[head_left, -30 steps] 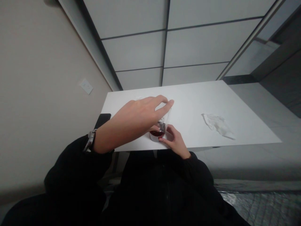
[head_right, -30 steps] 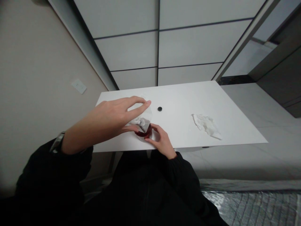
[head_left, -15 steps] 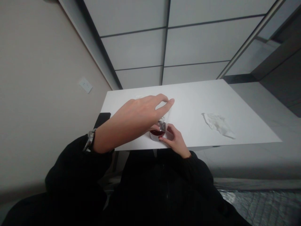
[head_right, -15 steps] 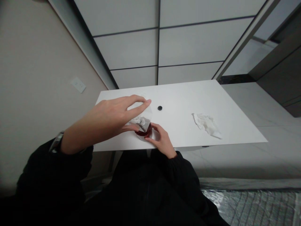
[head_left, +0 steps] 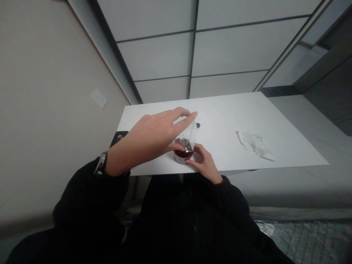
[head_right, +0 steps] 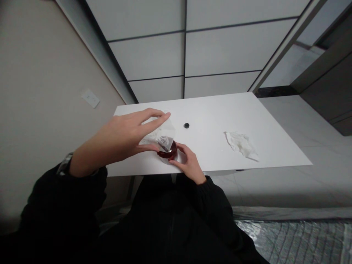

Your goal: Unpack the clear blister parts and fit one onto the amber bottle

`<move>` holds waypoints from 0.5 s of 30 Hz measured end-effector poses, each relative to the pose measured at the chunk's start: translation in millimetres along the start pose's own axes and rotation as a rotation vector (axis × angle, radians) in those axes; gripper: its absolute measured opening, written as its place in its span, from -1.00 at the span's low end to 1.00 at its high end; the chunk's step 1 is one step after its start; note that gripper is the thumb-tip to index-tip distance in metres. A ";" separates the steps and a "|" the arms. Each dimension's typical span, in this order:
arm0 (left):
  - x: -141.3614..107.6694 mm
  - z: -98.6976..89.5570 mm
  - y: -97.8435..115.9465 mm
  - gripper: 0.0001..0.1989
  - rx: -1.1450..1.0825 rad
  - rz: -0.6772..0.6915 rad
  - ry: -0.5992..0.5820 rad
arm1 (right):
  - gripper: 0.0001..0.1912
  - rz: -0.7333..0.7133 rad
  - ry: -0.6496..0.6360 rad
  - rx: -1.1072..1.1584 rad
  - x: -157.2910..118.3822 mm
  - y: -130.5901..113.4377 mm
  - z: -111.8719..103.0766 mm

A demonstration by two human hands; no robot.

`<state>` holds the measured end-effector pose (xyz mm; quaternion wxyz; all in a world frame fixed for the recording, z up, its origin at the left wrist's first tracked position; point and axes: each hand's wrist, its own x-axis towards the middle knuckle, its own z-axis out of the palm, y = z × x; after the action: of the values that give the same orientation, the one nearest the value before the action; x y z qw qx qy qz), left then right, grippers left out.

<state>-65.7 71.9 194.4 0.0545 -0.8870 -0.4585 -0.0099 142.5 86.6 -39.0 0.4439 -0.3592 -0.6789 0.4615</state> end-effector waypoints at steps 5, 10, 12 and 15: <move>-13.5 15.8 -11.2 -0.18 -0.063 -0.092 0.077 | -0.29 -0.018 -0.013 0.003 1.3 0.0 -1.4; -30.2 46.3 -26.1 -0.06 -0.196 -0.100 0.283 | -0.26 0.010 -0.012 0.012 0.8 -1.7 -0.3; -39.1 57.9 -31.2 -0.06 -0.267 -0.155 0.373 | -0.24 0.027 -0.009 0.056 0.0 -0.9 -0.1; -53.0 73.3 -39.0 -0.14 -0.409 -0.312 0.515 | -0.34 0.029 0.100 0.105 -2.4 -1.9 -4.5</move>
<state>-130.5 59.0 121.4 -0.0126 -0.7674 -0.5481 -0.3325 147.4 85.3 -37.0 0.4888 -0.3676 -0.6256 0.4843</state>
